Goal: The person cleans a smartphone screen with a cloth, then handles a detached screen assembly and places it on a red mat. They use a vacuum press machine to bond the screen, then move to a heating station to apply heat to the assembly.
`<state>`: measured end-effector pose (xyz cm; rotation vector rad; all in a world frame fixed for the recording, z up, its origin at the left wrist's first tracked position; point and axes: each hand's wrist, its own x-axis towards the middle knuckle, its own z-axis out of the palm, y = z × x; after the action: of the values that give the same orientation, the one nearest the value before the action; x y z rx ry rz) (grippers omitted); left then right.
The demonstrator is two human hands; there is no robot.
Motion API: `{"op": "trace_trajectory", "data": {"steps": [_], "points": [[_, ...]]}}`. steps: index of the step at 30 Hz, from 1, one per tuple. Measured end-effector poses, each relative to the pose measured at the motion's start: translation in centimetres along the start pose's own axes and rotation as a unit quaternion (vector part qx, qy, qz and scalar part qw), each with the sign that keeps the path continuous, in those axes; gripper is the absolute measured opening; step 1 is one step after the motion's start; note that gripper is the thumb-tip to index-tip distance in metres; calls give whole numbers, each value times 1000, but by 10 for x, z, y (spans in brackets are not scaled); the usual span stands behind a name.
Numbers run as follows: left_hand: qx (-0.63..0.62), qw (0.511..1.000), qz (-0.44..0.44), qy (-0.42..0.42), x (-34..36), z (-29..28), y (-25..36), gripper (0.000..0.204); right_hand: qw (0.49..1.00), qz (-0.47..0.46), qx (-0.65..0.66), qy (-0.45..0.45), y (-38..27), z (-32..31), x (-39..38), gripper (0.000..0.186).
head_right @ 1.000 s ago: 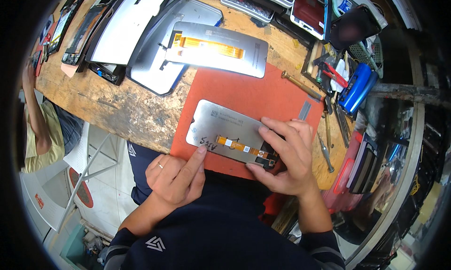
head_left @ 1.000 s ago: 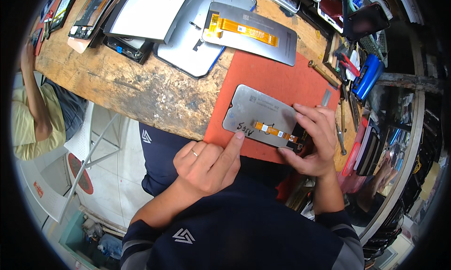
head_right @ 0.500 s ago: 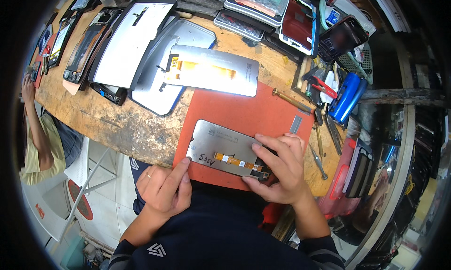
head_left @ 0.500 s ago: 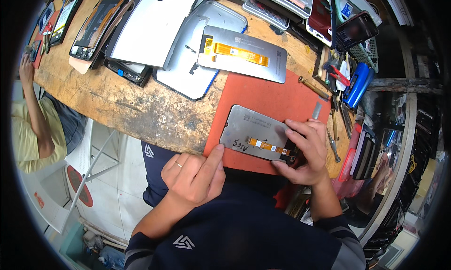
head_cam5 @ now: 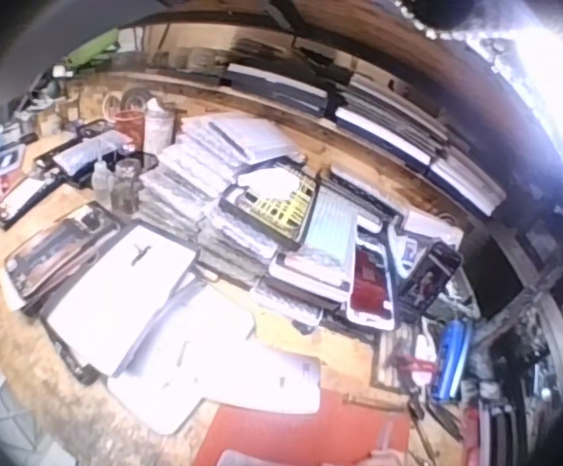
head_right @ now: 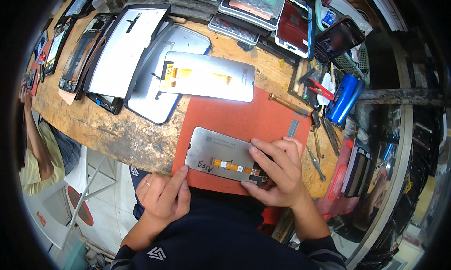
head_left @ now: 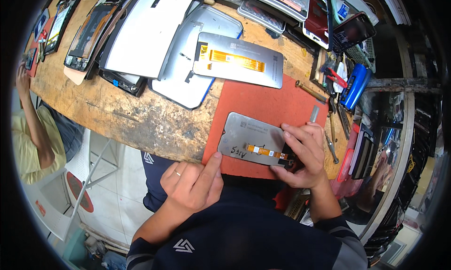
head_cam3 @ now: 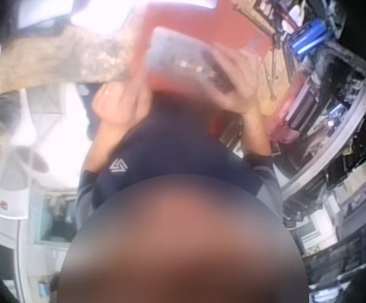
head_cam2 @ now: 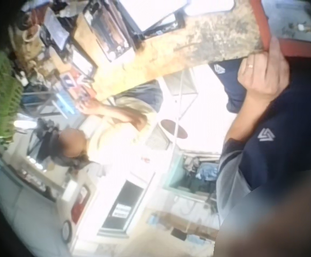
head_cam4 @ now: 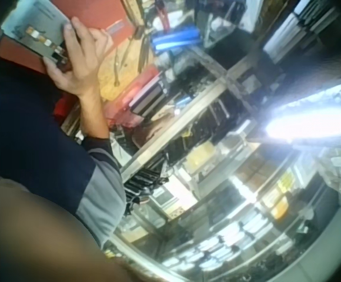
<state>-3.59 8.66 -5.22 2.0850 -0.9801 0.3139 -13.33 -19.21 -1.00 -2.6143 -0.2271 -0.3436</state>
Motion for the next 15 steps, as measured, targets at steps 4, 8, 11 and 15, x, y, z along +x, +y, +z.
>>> {"op": "trace_trajectory", "data": {"steps": [4,8,11,15], "points": [[1,1000,-4,-11,1,-2,0,35,1000,3,-1,3,-1,0,0,75],[4,1000,1,-15,-1,-2,-1,34,1000,10,-4,-1,-1,0,-1,75],[-2,1000,-2,-17,-3,-1,-1,34,1000,16,-2,-4,-1,0,-1,75],[7,1000,-2,-3,5,-10,-2,35,1000,19,-2,-8,-1,-1,-2,75]]}}
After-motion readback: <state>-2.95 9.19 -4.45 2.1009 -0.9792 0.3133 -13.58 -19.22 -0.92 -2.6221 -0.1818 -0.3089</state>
